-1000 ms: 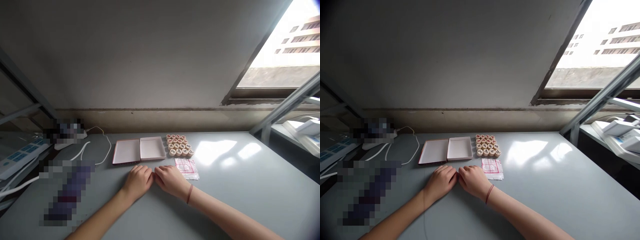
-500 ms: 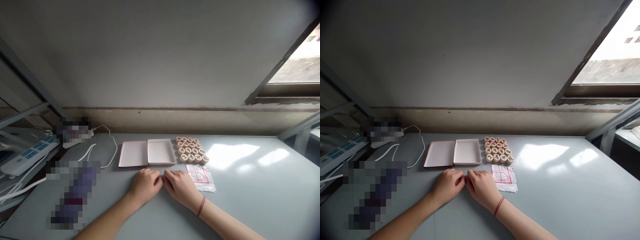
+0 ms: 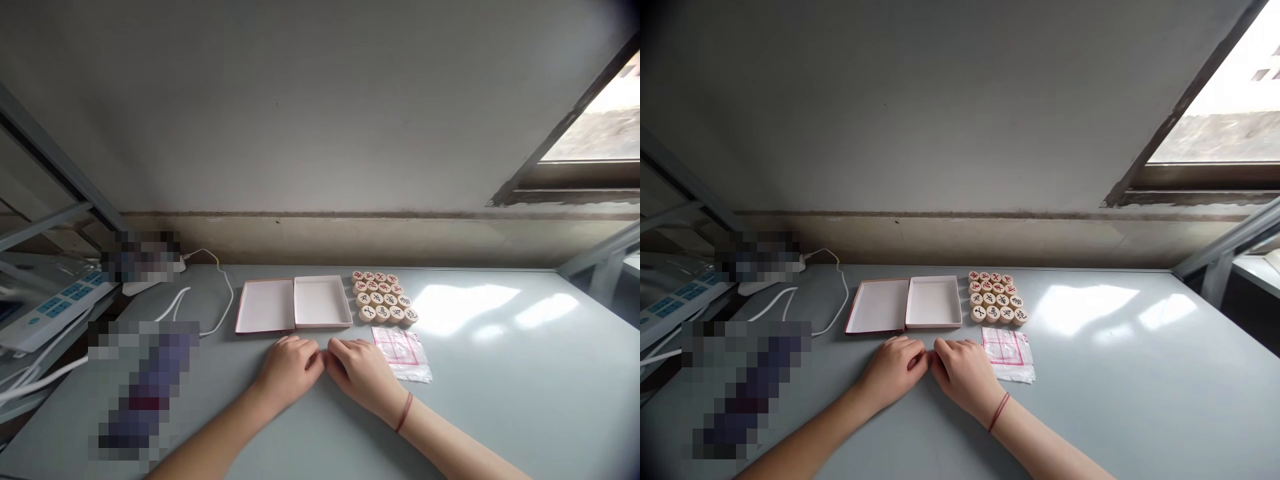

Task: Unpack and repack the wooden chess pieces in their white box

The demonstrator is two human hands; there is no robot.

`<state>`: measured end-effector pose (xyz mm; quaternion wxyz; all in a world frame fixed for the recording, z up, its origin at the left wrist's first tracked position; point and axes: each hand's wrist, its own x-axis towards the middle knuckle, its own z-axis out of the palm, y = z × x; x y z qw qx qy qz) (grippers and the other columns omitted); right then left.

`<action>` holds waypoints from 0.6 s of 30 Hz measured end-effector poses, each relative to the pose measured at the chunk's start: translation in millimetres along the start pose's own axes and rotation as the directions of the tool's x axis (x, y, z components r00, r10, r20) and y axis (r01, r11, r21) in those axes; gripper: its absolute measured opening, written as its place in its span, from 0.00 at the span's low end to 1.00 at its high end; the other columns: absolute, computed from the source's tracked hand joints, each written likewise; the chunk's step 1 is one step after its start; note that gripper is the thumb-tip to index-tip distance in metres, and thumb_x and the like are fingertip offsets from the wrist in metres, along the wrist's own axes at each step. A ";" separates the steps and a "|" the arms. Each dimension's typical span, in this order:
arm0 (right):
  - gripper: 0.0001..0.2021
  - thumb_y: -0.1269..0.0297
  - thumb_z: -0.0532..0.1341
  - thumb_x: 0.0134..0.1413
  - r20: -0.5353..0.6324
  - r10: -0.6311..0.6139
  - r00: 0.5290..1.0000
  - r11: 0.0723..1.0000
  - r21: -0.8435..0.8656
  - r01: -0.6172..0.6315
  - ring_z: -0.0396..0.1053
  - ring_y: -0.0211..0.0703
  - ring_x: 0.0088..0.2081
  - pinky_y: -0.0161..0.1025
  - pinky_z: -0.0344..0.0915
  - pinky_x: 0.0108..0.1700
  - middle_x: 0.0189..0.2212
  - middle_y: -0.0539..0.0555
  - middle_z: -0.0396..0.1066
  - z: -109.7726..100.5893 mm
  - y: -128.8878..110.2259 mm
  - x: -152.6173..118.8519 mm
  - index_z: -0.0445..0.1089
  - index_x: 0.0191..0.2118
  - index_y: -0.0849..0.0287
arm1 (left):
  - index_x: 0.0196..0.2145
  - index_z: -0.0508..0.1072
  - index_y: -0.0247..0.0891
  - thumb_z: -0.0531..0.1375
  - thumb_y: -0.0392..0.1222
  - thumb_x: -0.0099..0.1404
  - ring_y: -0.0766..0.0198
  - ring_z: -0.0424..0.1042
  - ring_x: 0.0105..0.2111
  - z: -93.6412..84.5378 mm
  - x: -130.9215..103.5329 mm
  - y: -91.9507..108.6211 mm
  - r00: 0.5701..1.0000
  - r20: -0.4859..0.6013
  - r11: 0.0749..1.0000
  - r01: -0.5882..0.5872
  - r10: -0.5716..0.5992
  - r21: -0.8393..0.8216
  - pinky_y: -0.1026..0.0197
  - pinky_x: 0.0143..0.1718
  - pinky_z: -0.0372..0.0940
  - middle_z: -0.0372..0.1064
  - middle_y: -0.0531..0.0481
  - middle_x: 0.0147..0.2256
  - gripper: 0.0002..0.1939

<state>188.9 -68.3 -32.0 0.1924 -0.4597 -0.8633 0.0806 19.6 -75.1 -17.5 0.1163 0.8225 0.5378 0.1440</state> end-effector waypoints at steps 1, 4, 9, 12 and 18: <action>0.11 0.69 0.51 0.58 -0.001 0.001 1.000 1.000 0.002 -0.001 0.56 0.34 0.19 0.36 0.41 0.26 0.17 0.48 0.64 -0.7 -0.3 0.2 0.57 0.24 0.58 | 0.20 0.60 0.38 0.53 0.35 0.62 0.65 0.62 0.23 -0.2 -0.1 -0.2 1.000 -0.001 1.000 -0.004 0.004 -0.004 0.63 0.27 0.52 0.62 0.55 0.19 0.13; 0.11 0.69 0.51 0.57 -0.006 0.009 1.000 1.000 0.000 -0.009 0.54 0.34 0.18 0.36 0.40 0.26 0.17 0.48 0.63 -2.1 -1.1 0.6 0.57 0.24 0.58 | 0.19 0.60 0.38 0.53 0.36 0.62 0.65 0.62 0.23 -0.9 -0.4 -1.0 1.000 0.000 1.000 -0.012 0.012 -0.013 0.63 0.27 0.52 0.62 0.54 0.19 0.14; 0.10 0.69 0.51 0.56 -0.005 0.018 1.000 1.000 0.005 -0.018 0.52 0.34 0.18 0.36 0.40 0.26 0.16 0.47 0.62 -1.9 -1.1 0.6 0.57 0.24 0.58 | 0.20 0.60 0.38 0.52 0.36 0.63 0.66 0.62 0.23 -1.5 -0.5 -2.4 1.000 0.001 0.999 -0.031 0.031 -0.020 0.63 0.27 0.52 0.63 0.54 0.20 0.14; 0.10 0.69 0.51 0.55 0.001 0.022 1.000 1.000 0.012 -0.022 0.52 0.33 0.18 0.36 0.40 0.26 0.16 0.47 0.62 -1.7 -0.6 0.6 0.56 0.23 0.58 | 0.20 0.60 0.38 0.52 0.36 0.64 0.65 0.62 0.24 -1.2 -0.9 -2.6 0.999 0.005 0.999 -0.035 0.035 -0.016 0.63 0.27 0.52 0.63 0.54 0.20 0.14; 0.10 0.70 0.52 0.56 0.002 0.009 1.000 1.000 0.016 -0.009 0.53 0.33 0.18 0.36 0.40 0.26 0.17 0.47 0.62 -1.6 0.5 0.5 0.56 0.24 0.58 | 0.20 0.59 0.38 0.53 0.36 0.64 0.66 0.61 0.23 -0.9 -1.6 -2.2 0.999 0.011 0.999 -0.032 0.033 -0.022 0.63 0.27 0.52 0.62 0.54 0.20 0.14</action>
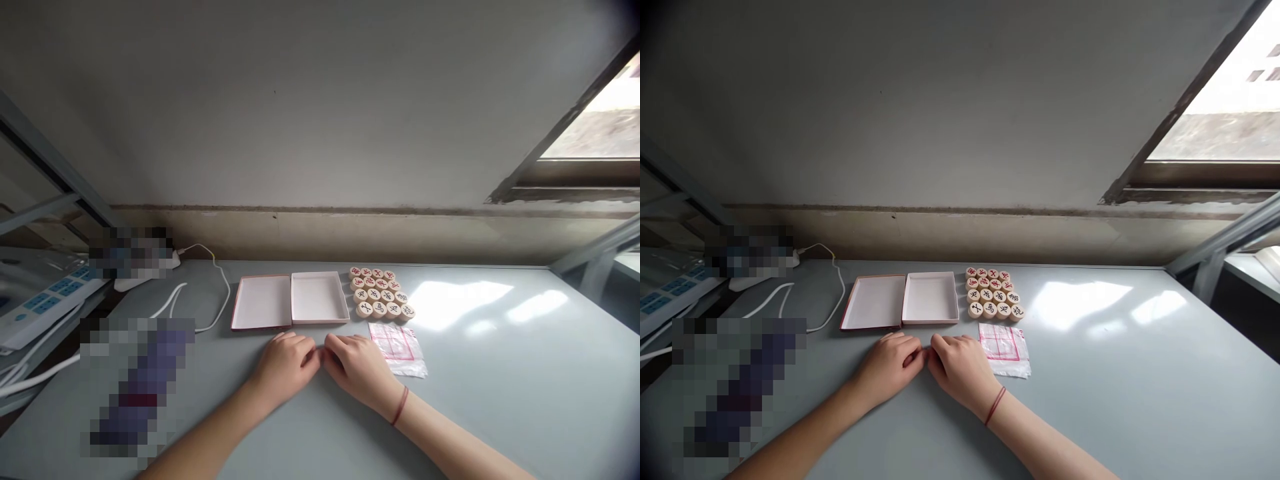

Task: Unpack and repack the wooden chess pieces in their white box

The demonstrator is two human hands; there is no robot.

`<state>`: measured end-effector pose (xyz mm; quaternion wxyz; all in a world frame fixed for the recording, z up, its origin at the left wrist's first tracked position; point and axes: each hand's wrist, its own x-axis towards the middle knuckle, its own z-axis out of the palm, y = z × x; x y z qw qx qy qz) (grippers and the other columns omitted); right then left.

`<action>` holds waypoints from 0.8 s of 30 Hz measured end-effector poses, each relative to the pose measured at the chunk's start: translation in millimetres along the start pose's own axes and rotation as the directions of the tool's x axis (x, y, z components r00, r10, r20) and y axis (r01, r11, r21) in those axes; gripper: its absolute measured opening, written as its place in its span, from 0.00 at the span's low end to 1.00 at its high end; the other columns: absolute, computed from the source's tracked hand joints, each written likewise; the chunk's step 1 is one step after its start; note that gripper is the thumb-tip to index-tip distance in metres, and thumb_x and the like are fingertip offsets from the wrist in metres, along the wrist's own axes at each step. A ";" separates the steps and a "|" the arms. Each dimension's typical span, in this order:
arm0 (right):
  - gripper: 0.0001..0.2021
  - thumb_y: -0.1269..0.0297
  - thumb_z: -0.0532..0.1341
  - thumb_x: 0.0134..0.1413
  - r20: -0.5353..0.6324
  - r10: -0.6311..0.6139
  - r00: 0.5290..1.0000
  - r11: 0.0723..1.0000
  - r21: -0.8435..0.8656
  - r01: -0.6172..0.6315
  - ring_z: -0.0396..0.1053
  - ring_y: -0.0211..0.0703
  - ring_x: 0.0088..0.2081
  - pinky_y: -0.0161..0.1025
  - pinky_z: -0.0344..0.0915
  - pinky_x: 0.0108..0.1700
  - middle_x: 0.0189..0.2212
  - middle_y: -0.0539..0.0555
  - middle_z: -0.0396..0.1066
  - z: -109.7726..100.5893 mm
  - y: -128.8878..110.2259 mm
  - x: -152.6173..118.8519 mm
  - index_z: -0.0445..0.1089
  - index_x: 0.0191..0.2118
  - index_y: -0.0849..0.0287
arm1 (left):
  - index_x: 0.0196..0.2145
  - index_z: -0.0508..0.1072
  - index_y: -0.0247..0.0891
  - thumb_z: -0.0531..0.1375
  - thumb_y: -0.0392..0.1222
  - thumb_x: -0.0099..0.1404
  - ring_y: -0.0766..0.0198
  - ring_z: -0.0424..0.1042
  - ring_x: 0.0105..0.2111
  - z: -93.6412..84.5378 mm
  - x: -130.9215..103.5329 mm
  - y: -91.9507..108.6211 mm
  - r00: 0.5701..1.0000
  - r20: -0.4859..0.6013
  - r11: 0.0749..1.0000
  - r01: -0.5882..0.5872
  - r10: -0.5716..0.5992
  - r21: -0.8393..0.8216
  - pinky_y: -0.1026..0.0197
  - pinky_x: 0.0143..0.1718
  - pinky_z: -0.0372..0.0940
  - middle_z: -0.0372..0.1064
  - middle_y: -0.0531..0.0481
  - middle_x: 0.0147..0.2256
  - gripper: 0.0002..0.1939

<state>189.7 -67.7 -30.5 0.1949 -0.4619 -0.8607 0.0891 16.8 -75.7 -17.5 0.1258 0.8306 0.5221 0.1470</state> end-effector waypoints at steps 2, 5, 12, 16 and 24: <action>0.10 0.70 0.52 0.55 -0.003 -0.001 1.000 1.000 -0.004 0.001 0.54 0.33 0.19 0.36 0.40 0.26 0.17 0.47 0.62 0.2 0.2 -0.2 0.56 0.24 0.58 | 0.20 0.60 0.38 0.52 0.36 0.64 0.66 0.61 0.23 -0.2 0.4 -0.1 1.000 0.000 1.000 -0.001 0.001 0.002 0.63 0.27 0.52 0.61 0.54 0.19 0.14; 0.09 0.70 0.52 0.55 0.004 -0.003 1.000 1.000 -0.010 0.003 0.55 0.34 0.19 0.36 0.41 0.26 0.17 0.47 0.63 0.5 0.5 -0.2 0.56 0.24 0.58 | 0.19 0.60 0.38 0.52 0.36 0.64 0.66 0.61 0.23 -0.7 0.9 -0.3 1.000 -0.001 1.000 -0.003 0.003 0.005 0.62 0.27 0.52 0.61 0.54 0.19 0.15; 0.09 0.70 0.52 0.56 0.019 -0.009 1.000 1.000 -0.015 0.009 0.57 0.34 0.20 0.36 0.41 0.26 0.18 0.48 0.64 0.6 0.7 0.2 0.57 0.25 0.58 | 0.19 0.60 0.38 0.52 0.36 0.64 0.66 0.61 0.23 -1.0 0.8 -0.3 1.000 -0.009 1.000 -0.019 0.019 -0.005 0.62 0.27 0.53 0.61 0.54 0.19 0.15; 0.09 0.70 0.52 0.56 0.027 -0.007 1.000 1.000 -0.011 0.007 0.56 0.34 0.20 0.36 0.41 0.26 0.19 0.48 0.64 -0.2 0.6 0.5 0.57 0.25 0.58 | 0.19 0.60 0.38 0.52 0.37 0.64 0.66 0.60 0.23 -0.5 0.8 -0.5 1.000 -0.008 1.000 -0.018 0.018 0.000 0.62 0.27 0.53 0.61 0.54 0.19 0.15; 0.09 0.70 0.52 0.55 0.023 -0.008 1.000 1.000 -0.008 0.009 0.55 0.34 0.19 0.36 0.42 0.26 0.18 0.48 0.64 -0.6 1.2 0.2 0.57 0.25 0.57 | 0.20 0.60 0.38 0.52 0.37 0.64 0.66 0.60 0.23 -1.6 0.6 -0.1 1.000 0.008 1.000 -0.022 0.022 -0.009 0.63 0.28 0.54 0.61 0.54 0.19 0.15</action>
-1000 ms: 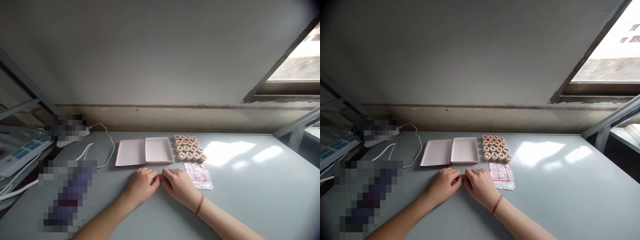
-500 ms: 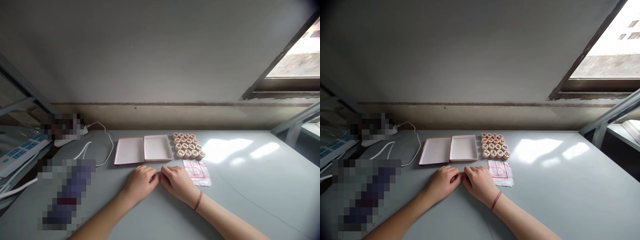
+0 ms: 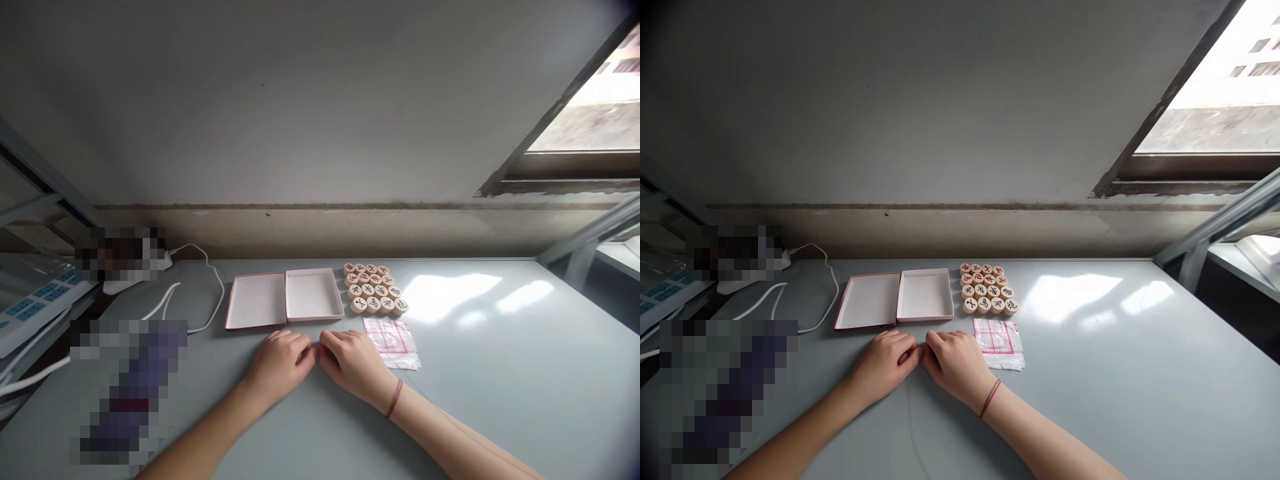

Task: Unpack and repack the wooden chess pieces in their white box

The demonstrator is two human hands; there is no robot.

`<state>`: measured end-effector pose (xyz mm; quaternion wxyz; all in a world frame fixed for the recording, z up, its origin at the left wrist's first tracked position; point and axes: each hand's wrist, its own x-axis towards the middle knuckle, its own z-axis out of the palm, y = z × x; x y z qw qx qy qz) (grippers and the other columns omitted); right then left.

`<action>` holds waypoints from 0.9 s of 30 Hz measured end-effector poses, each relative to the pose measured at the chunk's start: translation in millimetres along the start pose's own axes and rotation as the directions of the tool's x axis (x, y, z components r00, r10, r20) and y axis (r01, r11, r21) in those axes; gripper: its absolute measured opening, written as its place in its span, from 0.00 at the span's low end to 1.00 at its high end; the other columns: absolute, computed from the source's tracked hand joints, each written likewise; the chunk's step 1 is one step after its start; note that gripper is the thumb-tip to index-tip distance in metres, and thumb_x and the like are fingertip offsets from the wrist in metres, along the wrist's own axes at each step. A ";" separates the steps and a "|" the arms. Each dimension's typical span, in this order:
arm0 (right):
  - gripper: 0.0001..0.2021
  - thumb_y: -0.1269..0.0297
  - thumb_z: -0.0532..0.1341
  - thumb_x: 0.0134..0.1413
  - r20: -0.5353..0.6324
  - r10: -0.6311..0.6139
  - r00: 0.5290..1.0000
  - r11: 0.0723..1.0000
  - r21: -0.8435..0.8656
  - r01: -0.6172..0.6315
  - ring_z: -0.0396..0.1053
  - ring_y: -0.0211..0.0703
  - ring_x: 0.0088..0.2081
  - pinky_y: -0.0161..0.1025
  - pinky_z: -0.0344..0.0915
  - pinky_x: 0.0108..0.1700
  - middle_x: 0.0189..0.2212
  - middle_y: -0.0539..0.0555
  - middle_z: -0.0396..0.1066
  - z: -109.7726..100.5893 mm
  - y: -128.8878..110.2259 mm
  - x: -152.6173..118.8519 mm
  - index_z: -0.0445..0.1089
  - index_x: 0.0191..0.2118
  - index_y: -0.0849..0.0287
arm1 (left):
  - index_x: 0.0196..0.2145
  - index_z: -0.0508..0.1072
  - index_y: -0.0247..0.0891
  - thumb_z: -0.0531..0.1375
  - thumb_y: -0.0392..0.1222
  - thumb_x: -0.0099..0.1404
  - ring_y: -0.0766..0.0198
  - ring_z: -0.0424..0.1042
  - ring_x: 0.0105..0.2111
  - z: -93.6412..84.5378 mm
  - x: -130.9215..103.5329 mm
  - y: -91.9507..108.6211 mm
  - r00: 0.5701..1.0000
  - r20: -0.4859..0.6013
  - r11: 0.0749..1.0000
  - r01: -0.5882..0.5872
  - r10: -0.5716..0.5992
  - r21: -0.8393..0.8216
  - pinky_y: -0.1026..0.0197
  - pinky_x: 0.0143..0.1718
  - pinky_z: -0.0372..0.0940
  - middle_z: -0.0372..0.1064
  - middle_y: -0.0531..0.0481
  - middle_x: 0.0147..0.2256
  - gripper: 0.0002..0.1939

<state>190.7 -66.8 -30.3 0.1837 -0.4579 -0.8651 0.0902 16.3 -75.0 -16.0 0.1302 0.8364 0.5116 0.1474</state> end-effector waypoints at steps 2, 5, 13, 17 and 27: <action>0.09 0.70 0.52 0.55 -0.003 -0.002 1.000 1.000 -0.001 0.002 0.55 0.34 0.19 0.35 0.42 0.26 0.18 0.48 0.64 -0.1 0.1 0.2 0.57 0.24 0.58 | 0.20 0.60 0.38 0.52 0.36 0.64 0.66 0.60 0.23 0.2 0.0 -0.1 1.000 0.000 1.000 0.000 0.000 -0.001 0.63 0.28 0.54 0.61 0.54 0.19 0.15; 0.09 0.71 0.52 0.55 -0.001 -0.001 1.000 1.000 0.000 0.001 0.56 0.34 0.19 0.35 0.42 0.26 0.18 0.48 0.64 -0.4 0.1 0.6 0.57 0.24 0.58 | 0.20 0.60 0.38 0.52 0.37 0.64 0.66 0.60 0.23 0.9 0.5 -0.5 1.000 -0.006 1.000 0.005 -0.005 0.003 0.63 0.28 0.54 0.61 0.54 0.19 0.15; 0.09 0.71 0.52 0.54 -0.007 -0.017 1.000 1.000 0.014 0.017 0.56 0.34 0.20 0.34 0.43 0.26 0.19 0.48 0.65 -6.3 -3.1 -1.0 0.58 0.24 0.58 | 0.21 0.64 0.38 0.53 0.35 0.64 0.65 0.62 0.24 -0.2 -0.9 -1.2 1.000 -0.002 1.000 -0.014 0.014 -0.001 0.63 0.28 0.54 0.63 0.55 0.21 0.13; 0.08 0.71 0.53 0.51 -0.075 0.121 0.990 0.993 0.005 -0.121 0.56 0.33 0.18 0.33 0.43 0.23 0.17 0.48 0.63 -31.1 8.5 -3.7 0.59 0.22 0.58 | 0.31 0.71 0.40 0.52 0.38 0.67 0.64 0.65 0.29 -3.2 -3.7 -0.7 0.992 -0.094 0.994 -0.094 0.087 -0.064 0.62 0.34 0.58 0.68 0.53 0.25 0.10; 0.07 0.67 0.57 0.47 0.118 0.375 0.919 0.915 -0.206 -0.347 0.67 0.40 0.27 0.33 0.52 0.24 0.29 0.50 0.73 -89.3 66.6 -26.7 0.73 0.30 0.52 | 0.50 0.69 0.43 0.53 0.34 0.67 0.55 0.64 0.46 -1.0 9.1 -13.1 0.939 -0.330 0.942 0.015 0.102 0.335 0.53 0.41 0.55 0.71 0.47 0.45 0.16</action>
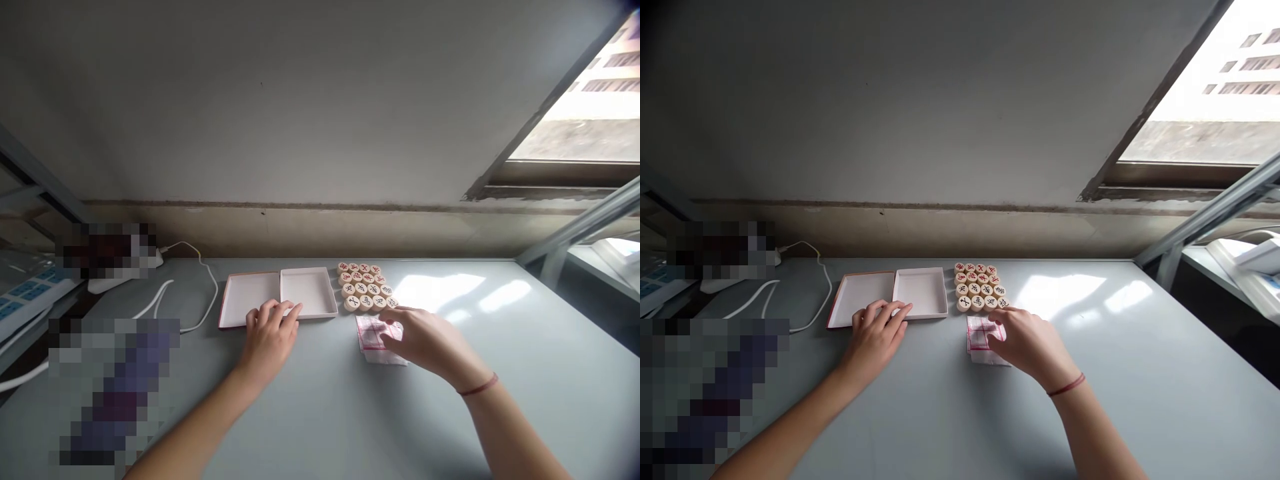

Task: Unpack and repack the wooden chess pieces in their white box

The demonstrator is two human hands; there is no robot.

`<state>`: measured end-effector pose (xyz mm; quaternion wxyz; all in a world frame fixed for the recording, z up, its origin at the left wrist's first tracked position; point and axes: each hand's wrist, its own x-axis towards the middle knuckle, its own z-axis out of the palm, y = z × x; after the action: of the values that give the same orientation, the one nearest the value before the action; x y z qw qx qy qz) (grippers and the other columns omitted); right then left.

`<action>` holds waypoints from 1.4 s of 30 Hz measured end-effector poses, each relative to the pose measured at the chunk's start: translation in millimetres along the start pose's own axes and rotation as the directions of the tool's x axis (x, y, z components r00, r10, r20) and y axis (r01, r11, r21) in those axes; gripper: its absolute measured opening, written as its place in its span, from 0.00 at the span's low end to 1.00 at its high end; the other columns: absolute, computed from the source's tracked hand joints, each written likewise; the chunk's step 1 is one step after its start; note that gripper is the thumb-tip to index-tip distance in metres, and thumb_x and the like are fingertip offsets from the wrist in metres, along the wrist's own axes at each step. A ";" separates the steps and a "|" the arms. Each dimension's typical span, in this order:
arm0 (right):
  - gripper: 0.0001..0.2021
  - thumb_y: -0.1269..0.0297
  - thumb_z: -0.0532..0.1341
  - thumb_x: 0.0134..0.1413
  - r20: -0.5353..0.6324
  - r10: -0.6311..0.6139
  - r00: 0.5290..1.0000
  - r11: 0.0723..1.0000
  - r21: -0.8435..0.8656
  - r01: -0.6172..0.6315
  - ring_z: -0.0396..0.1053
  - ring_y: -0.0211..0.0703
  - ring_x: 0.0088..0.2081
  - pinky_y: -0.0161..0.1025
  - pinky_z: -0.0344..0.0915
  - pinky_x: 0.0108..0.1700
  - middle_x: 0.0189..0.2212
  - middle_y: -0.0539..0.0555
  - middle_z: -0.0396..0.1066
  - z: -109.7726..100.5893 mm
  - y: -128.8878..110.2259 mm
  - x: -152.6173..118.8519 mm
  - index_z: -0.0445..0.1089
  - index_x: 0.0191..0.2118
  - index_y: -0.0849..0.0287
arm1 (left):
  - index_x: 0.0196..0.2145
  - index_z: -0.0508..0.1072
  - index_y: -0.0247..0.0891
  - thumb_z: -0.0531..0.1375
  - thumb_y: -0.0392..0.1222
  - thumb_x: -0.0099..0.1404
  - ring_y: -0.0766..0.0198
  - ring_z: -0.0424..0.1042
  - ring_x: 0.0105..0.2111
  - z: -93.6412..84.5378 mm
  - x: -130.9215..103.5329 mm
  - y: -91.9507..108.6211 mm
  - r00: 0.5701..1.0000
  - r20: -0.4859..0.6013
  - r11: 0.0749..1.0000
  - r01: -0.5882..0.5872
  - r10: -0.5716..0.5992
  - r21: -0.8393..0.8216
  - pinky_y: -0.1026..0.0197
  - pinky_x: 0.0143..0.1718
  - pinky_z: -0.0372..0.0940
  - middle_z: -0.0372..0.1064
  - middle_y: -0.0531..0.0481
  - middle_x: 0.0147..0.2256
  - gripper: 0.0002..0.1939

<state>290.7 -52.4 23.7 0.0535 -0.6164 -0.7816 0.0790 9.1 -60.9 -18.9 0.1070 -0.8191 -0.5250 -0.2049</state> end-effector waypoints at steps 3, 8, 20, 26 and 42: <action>0.14 0.69 0.56 0.46 0.085 0.019 0.996 1.000 -0.015 -0.018 0.70 0.42 0.33 0.33 0.55 0.27 0.39 0.51 0.73 1.2 -6.8 0.3 0.72 0.40 0.51 | 0.46 0.71 0.44 0.54 0.28 0.63 0.56 0.65 0.44 0.6 -0.3 -1.6 0.999 0.039 0.999 -0.019 0.018 0.026 0.54 0.40 0.54 0.73 0.49 0.41 0.17; 0.07 0.69 0.54 0.50 0.168 0.099 0.981 0.992 -0.096 -0.084 0.68 0.43 0.30 0.35 0.53 0.25 0.33 0.53 0.73 4.2 -17.5 4.4 0.70 0.32 0.56 | 0.44 0.70 0.44 0.53 0.20 0.56 0.57 0.65 0.43 -12.5 -8.1 4.8 0.989 0.119 0.997 -0.083 0.082 0.002 0.52 0.41 0.51 0.73 0.50 0.37 0.24; 0.08 0.69 0.53 0.58 -0.225 -0.360 0.905 0.904 0.154 0.398 0.62 0.39 0.29 0.36 0.58 0.32 0.26 0.53 0.67 0.1 -49.9 3.0 0.68 0.31 0.58 | 0.40 0.69 0.43 0.57 0.28 0.54 0.56 0.63 0.39 -50.8 -26.8 25.0 0.870 0.446 0.973 -0.143 0.211 -0.183 0.50 0.41 0.50 0.70 0.50 0.35 0.17; 0.04 0.69 0.59 0.52 -0.102 -0.427 0.898 0.903 0.009 0.430 0.62 0.42 0.31 0.38 0.58 0.33 0.27 0.54 0.67 29.3 -81.2 3.3 0.68 0.27 0.59 | 0.32 0.68 0.41 0.56 0.33 0.59 0.57 0.63 0.36 -57.6 -31.5 29.0 0.851 0.459 0.954 -0.146 0.257 -0.264 0.51 0.39 0.51 0.69 0.51 0.32 0.04; 0.11 0.73 0.52 0.59 -0.085 -0.553 0.829 0.823 0.097 0.559 0.65 0.48 0.45 0.46 0.67 0.44 0.38 0.58 0.69 29.5 -73.3 4.2 0.71 0.41 0.58 | 0.28 0.67 0.40 0.57 0.31 0.59 0.62 0.64 0.30 -48.6 -32.0 29.2 0.863 0.416 0.945 -0.186 0.288 -0.269 0.59 0.31 0.51 0.67 0.53 0.29 0.05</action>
<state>214.4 -66.7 8.6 0.1311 -0.3595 -0.9195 0.0894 13.0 -118.4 11.3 -0.0840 -0.9093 -0.4043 -0.0518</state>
